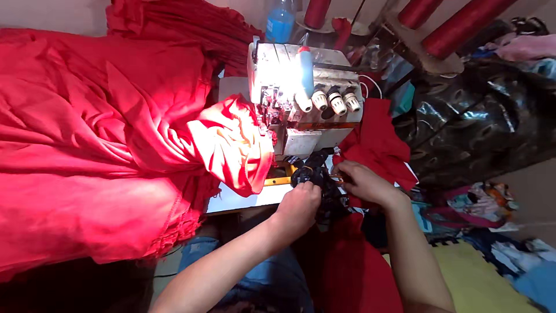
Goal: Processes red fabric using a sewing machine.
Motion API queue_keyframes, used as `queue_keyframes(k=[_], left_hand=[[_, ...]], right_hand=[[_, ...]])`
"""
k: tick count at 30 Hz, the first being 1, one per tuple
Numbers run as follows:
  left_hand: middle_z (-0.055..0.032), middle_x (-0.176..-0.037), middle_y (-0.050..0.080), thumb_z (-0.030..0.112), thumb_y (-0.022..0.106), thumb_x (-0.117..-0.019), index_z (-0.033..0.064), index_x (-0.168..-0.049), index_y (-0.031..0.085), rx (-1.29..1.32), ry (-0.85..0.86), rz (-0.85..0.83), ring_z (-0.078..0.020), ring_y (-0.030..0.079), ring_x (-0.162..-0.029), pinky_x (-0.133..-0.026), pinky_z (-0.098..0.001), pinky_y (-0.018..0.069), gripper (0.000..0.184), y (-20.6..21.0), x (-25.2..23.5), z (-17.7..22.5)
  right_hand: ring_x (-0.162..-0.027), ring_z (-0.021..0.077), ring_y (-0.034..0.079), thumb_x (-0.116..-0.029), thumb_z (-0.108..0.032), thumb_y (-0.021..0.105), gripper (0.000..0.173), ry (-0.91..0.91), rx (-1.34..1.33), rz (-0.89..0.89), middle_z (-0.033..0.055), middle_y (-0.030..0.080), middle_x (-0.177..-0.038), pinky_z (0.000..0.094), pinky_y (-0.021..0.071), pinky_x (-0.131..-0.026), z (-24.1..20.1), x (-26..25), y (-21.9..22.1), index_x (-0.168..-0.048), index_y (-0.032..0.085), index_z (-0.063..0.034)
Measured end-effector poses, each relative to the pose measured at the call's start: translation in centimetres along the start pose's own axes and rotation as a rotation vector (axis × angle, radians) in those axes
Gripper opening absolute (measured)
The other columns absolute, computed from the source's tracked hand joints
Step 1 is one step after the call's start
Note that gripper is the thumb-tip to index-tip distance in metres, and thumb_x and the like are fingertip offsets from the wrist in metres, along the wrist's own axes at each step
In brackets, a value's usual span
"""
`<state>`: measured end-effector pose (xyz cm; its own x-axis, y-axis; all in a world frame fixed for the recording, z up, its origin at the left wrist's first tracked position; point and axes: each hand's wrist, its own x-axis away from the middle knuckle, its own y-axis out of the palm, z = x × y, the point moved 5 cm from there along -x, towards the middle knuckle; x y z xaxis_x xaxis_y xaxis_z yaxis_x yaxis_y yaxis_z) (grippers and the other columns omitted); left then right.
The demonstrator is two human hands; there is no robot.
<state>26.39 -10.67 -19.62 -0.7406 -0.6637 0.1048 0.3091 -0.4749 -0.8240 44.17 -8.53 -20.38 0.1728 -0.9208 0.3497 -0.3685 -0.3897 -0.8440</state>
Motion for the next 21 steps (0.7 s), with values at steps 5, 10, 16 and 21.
queue_keyframes(k=[5,10,16,21], left_hand=[[-0.0276,-0.112,0.067,0.002,0.052,-0.0993,-0.0123,-0.111,0.065,0.159,-0.031,0.053,-0.0392,0.067,-0.108,-0.095,-0.0509,0.0523,0.023,-1.5,0.2,-1.8],[-0.0220,-0.092,0.070,0.004,0.057,-0.0981,-0.0096,-0.099,0.067,0.227,0.046,0.303,-0.0322,0.070,-0.088,-0.083,-0.0455,0.0563,0.018,-2.8,0.4,-3.6],[-0.0213,-0.094,0.070,0.006,0.058,-0.0974,-0.0081,-0.101,0.068,0.224,0.024,0.304,-0.0316,0.070,-0.089,-0.084,-0.0459,0.0560,0.017,-3.0,1.3,-4.1],[-0.0209,-0.092,0.071,0.005,0.058,-0.0956,-0.0080,-0.099,0.069,0.195,0.019,0.350,-0.0308,0.070,-0.086,-0.081,-0.0442,0.0557,0.018,-3.1,3.0,-4.5]], right_hand=[[-0.123,0.0416,0.057,-0.0932,0.003,0.060,0.036,0.010,-0.023,0.121,0.0245,0.063,-0.127,0.0594,0.0426,-0.105,-0.1,0.7,0.1,-0.128,0.065,0.0014],[-0.101,0.0362,0.067,-0.0948,-0.001,0.057,0.025,-0.110,-0.089,0.342,0.0215,0.068,-0.111,0.0555,0.0521,-0.089,-1.2,2.3,0.5,-0.116,0.070,0.0028],[-0.103,0.0353,0.068,-0.0962,0.004,0.055,0.028,-0.165,-0.100,0.436,0.0199,0.068,-0.114,0.0553,0.0549,-0.087,-2.3,0.7,0.7,-0.119,0.070,-0.0001],[-0.117,0.0396,0.061,-0.0938,0.007,0.058,0.039,-0.147,-0.086,0.369,0.0223,0.061,-0.129,0.0568,0.0508,-0.095,-2.6,-1.3,0.5,-0.130,0.066,-0.0029]])
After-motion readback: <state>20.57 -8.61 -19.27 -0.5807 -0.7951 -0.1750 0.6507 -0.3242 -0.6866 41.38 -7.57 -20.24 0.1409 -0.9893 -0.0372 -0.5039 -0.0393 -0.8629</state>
